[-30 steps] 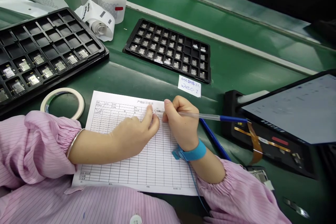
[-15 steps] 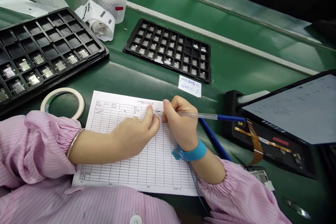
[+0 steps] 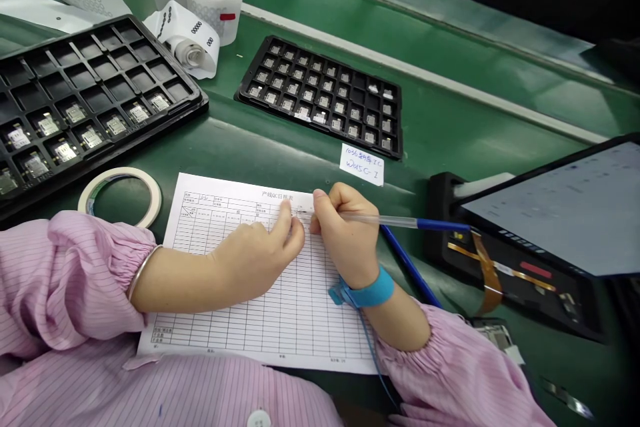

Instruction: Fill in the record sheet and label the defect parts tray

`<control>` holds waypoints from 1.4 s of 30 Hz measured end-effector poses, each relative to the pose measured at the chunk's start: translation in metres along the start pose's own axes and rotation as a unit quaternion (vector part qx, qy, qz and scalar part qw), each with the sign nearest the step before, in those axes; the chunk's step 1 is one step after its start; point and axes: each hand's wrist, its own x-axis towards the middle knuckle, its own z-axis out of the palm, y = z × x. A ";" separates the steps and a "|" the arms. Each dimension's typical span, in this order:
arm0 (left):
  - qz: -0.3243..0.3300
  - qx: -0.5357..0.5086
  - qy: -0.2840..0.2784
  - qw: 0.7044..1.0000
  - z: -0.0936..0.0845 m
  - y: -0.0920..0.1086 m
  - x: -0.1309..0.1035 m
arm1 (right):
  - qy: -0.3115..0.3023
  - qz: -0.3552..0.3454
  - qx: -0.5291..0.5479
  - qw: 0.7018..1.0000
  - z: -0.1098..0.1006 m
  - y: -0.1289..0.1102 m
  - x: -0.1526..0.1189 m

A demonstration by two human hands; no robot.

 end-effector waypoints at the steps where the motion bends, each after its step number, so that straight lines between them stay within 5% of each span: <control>1: 0.000 0.000 0.001 1.000 0.000 0.000 0.000 | 0.000 0.000 0.001 1.000 0.000 0.000 0.000; 22: 0.001 0.007 -0.003 1.000 -0.001 -0.001 0.000 | 0.000 -0.011 0.003 1.000 0.000 -0.001 -0.001; 26: 0.009 0.003 -0.017 1.000 -0.002 -0.002 0.000 | 0.087 -0.001 0.095 0.992 0.000 0.004 0.002; 30: 0.022 -0.001 -0.031 0.999 0.000 -0.003 0.001 | 0.227 0.034 0.270 0.935 -0.008 0.008 0.017; 36: 0.045 0.018 -0.072 0.996 -0.007 -0.003 -0.001 | 0.287 -0.020 0.324 0.901 -0.056 -0.021 0.032; 39: 0.079 0.041 -0.106 0.990 -0.017 0.002 -0.002 | 0.270 -0.063 0.298 0.913 -0.069 -0.028 0.028; 42: 0.113 0.031 -0.108 0.987 -0.022 0.009 -0.002 | 0.172 -0.004 0.256 0.951 -0.058 -0.017 0.022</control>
